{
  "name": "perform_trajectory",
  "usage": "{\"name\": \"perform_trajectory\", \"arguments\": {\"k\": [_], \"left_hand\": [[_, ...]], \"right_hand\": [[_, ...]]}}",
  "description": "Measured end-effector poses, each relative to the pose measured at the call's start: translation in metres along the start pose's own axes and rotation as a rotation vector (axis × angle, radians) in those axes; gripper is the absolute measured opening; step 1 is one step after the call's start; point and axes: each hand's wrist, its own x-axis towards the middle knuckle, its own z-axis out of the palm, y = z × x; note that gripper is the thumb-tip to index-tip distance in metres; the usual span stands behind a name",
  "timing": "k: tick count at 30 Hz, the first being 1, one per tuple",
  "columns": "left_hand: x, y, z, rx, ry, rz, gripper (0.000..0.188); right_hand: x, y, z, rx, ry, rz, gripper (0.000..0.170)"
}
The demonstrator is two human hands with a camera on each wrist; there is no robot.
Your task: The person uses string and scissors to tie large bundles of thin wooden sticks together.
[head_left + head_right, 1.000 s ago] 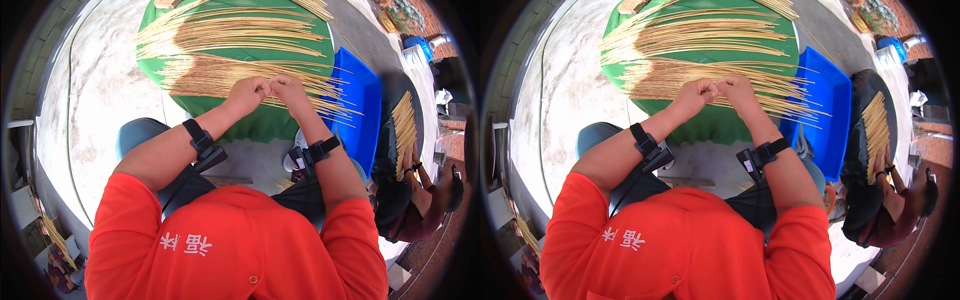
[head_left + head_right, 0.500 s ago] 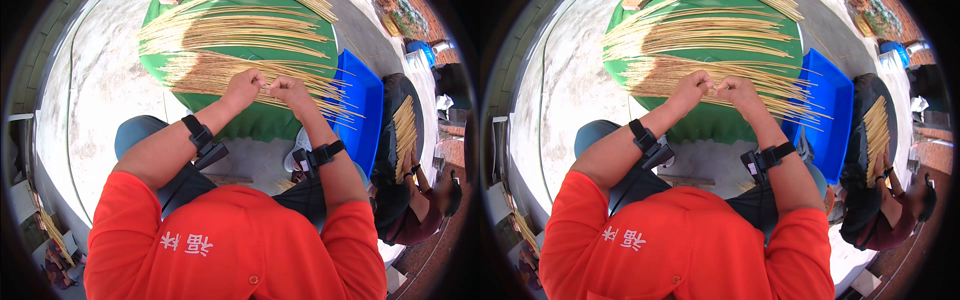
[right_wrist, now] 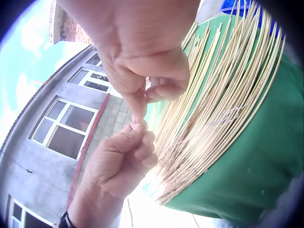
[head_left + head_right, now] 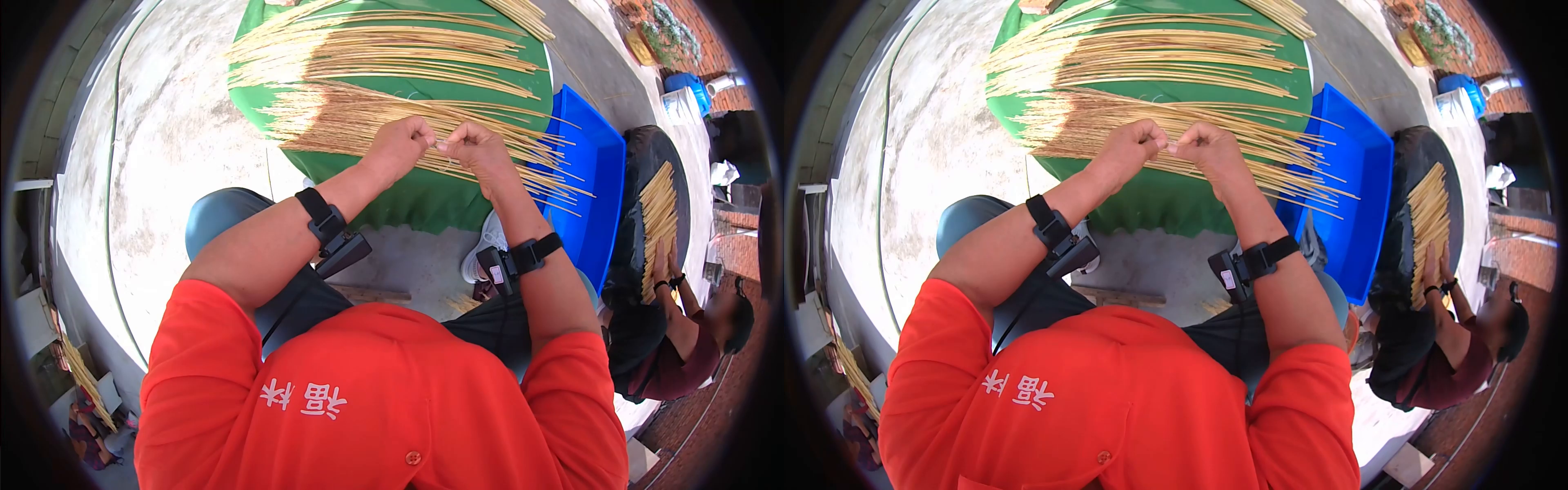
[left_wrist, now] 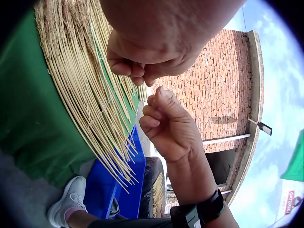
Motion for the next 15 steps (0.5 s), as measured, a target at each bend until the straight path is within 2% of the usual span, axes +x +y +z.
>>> {"name": "perform_trajectory", "arguments": {"k": [5, 8, 11, 15], "left_hand": [[0.001, -0.003, 0.002, -0.071, 0.031, 0.035, 0.008], [0.0, 0.002, 0.001, -0.113, -0.048, -0.054, 0.005], [0.004, -0.001, 0.002, -0.19, -0.049, -0.096, 0.003], [0.004, -0.005, -0.001, -0.206, 0.048, -0.13, 0.003]], "right_hand": [[0.001, 0.003, 0.0, 0.116, -0.006, -0.018, 0.017], [0.004, 0.005, 0.003, 0.224, -0.007, -0.027, 0.017], [0.003, 0.0, 0.008, 0.16, 0.063, 0.006, 0.016], [0.011, -0.002, 0.003, 0.126, 0.105, -0.03, 0.013]]}}
